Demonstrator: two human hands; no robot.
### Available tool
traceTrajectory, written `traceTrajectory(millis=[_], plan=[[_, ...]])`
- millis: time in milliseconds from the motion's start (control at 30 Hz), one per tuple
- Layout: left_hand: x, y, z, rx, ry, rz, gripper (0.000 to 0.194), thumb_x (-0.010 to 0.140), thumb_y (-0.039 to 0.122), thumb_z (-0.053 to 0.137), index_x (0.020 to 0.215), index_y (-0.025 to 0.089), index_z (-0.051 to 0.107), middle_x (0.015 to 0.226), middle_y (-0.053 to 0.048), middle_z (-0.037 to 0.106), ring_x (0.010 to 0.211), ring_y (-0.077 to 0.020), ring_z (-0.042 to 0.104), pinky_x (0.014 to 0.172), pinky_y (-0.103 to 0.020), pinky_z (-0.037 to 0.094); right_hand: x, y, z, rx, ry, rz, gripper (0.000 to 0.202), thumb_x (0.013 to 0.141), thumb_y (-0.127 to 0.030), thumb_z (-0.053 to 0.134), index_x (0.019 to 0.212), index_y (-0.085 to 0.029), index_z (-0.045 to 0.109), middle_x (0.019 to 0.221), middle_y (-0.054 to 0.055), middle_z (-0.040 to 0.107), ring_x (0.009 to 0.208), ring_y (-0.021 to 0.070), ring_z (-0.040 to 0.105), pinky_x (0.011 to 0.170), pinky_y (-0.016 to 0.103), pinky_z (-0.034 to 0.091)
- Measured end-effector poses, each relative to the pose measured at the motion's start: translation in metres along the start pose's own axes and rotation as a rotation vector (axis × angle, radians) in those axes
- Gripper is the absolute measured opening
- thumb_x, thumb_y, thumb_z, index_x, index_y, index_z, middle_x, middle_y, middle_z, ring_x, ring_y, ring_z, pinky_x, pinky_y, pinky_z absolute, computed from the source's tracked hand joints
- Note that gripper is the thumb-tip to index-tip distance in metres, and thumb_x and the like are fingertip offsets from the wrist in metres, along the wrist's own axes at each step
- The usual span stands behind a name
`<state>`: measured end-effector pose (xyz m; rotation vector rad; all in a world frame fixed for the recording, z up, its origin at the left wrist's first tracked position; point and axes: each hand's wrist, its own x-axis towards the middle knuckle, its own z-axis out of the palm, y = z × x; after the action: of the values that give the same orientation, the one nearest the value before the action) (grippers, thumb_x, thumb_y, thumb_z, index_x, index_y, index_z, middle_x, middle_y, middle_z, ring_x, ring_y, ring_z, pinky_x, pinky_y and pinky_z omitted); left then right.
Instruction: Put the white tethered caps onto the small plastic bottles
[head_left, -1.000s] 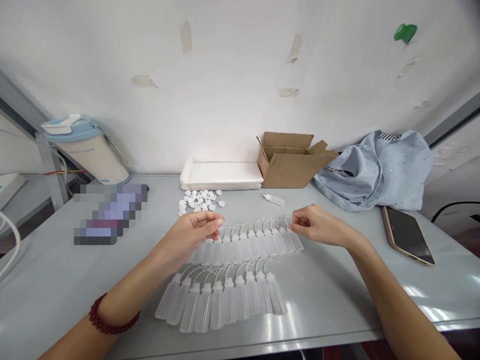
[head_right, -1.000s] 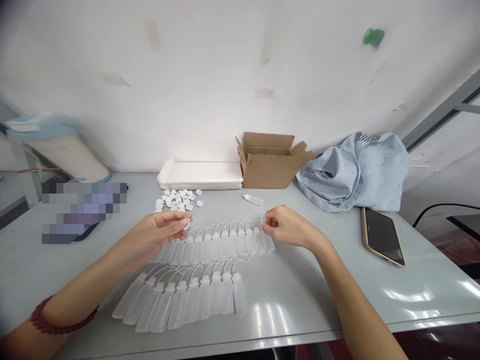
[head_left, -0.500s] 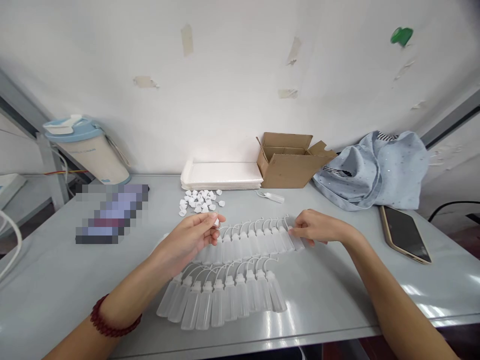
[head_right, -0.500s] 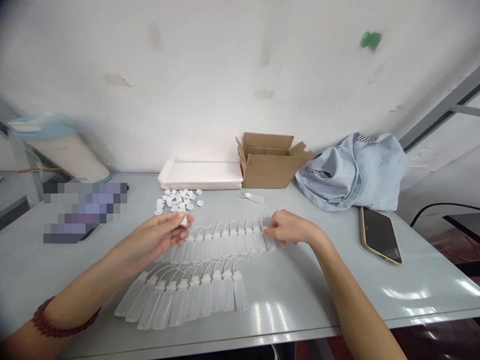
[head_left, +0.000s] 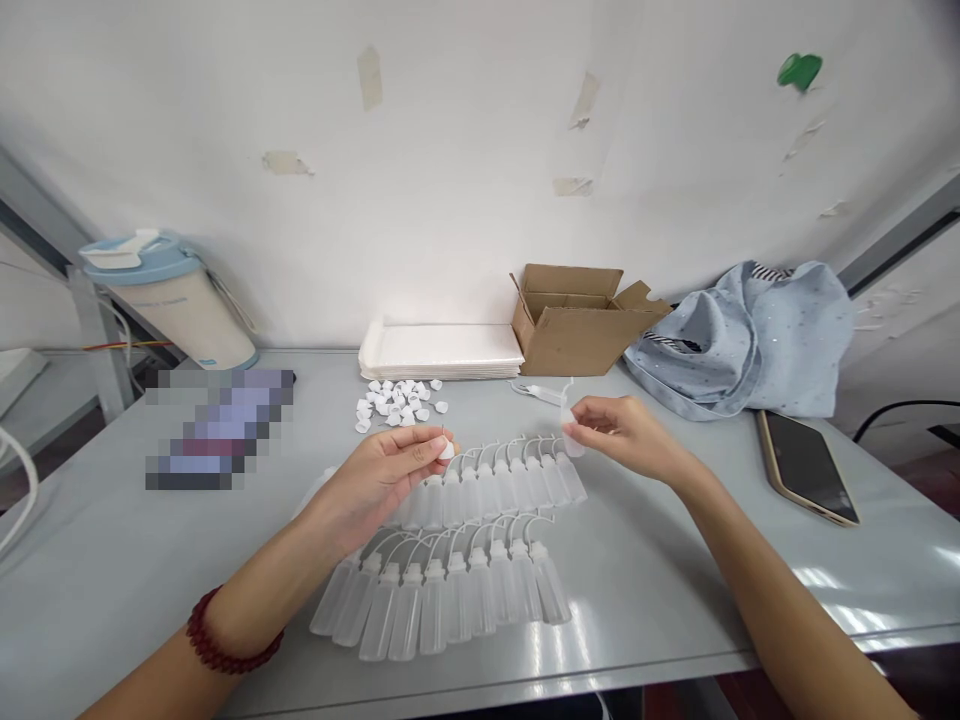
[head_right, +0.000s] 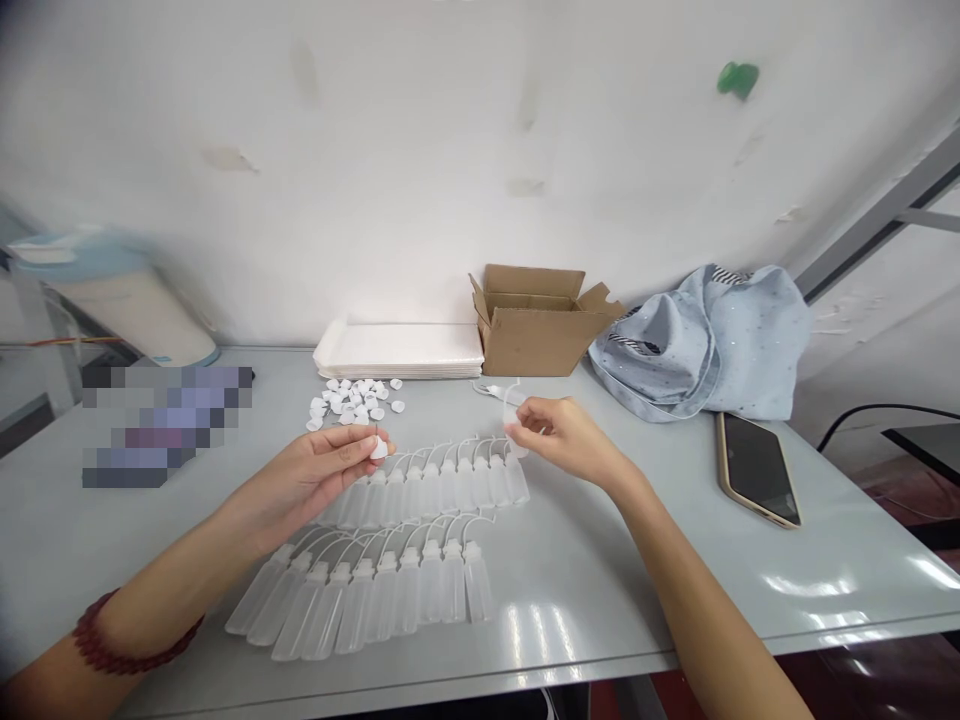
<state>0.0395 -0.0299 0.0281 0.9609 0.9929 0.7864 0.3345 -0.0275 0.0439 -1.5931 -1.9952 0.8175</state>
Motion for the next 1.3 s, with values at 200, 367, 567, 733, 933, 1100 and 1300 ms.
traceTrajectory(millis=[200, 367, 567, 733, 933, 1100, 1300], plan=[[0.001, -0.005, 0.005, -0.050, 0.006, 0.000, 0.016, 0.077, 0.031, 0.072, 0.089, 0.020, 0.073, 0.095, -0.003, 0.067, 0.091, -0.0142, 0.057, 0.094, -0.027, 0.042, -0.008, -0.020, 0.029, 0.430, -0.050, -0.064, 0.025, 0.085, -0.041, 0.058, 0.082, -0.016, 0.061, 0.079, 0.006, 0.068, 0.064, 0.0141, 0.062, 0.051, 0.024, 0.047], [-0.007, -0.007, 0.018, -0.064, -0.069, 0.017, 0.018, 0.080, 0.033, 0.069, 0.093, 0.020, 0.070, 0.099, -0.003, 0.067, 0.091, -0.0140, 0.057, 0.090, -0.028, 0.042, -0.019, -0.038, 0.053, 0.657, -0.207, -0.063, 0.026, 0.084, -0.042, 0.060, 0.089, -0.016, 0.062, 0.084, 0.006, 0.067, 0.064, 0.0156, 0.067, 0.048, 0.023, 0.049], [-0.017, -0.009, 0.033, -0.071, -0.103, 0.050, 0.019, 0.082, 0.037, 0.065, 0.094, 0.021, 0.066, 0.105, -0.004, 0.065, 0.089, -0.0155, 0.055, 0.082, -0.029, 0.042, -0.027, -0.045, 0.068, 0.681, -0.322, -0.095, 0.023, 0.084, -0.039, 0.062, 0.085, -0.016, 0.063, 0.070, 0.001, 0.062, 0.061, 0.0112, 0.058, 0.055, 0.023, 0.046], [-0.024, -0.012, 0.038, -0.075, -0.176, 0.009, 0.022, 0.083, 0.041, 0.064, 0.095, 0.023, 0.065, 0.098, -0.004, 0.065, 0.090, -0.0178, 0.056, 0.082, -0.032, 0.043, -0.028, -0.047, 0.070, 0.559, -0.349, -0.139, 0.023, 0.083, -0.039, 0.062, 0.079, -0.017, 0.063, 0.078, 0.002, 0.062, 0.069, 0.0127, 0.056, 0.063, 0.025, 0.045], [-0.028, -0.014, 0.040, 0.069, -0.101, 0.037, 0.018, 0.080, 0.041, 0.066, 0.088, 0.025, 0.066, 0.080, 0.001, 0.066, 0.075, -0.0137, 0.058, 0.073, -0.027, 0.045, -0.029, -0.049, 0.067, 0.533, -0.358, -0.121, 0.019, 0.085, -0.037, 0.061, 0.083, -0.017, 0.061, 0.075, 0.001, 0.062, 0.070, 0.0134, 0.057, 0.063, 0.025, 0.043], [-0.027, -0.013, 0.040, 0.169, -0.079, 0.115, 0.020, 0.080, 0.042, 0.065, 0.088, 0.024, 0.065, 0.082, 0.000, 0.068, 0.071, -0.0160, 0.063, 0.067, -0.028, 0.048, -0.030, -0.050, 0.067, 0.666, -0.453, -0.089, 0.019, 0.091, -0.036, 0.053, 0.096, -0.018, 0.055, 0.082, 0.004, 0.065, 0.077, 0.0149, 0.059, 0.067, 0.027, 0.042], [-0.024, -0.015, 0.034, 0.188, -0.016, 0.177, 0.016, 0.082, 0.039, 0.064, 0.088, 0.024, 0.066, 0.088, 0.000, 0.070, 0.086, -0.0167, 0.063, 0.079, -0.027, 0.049, -0.029, -0.050, 0.068, 0.733, -0.408, -0.092, 0.028, 0.096, -0.040, 0.042, 0.107, -0.018, 0.055, 0.077, 0.001, 0.059, 0.069, 0.0125, 0.059, 0.061, 0.026, 0.045]])
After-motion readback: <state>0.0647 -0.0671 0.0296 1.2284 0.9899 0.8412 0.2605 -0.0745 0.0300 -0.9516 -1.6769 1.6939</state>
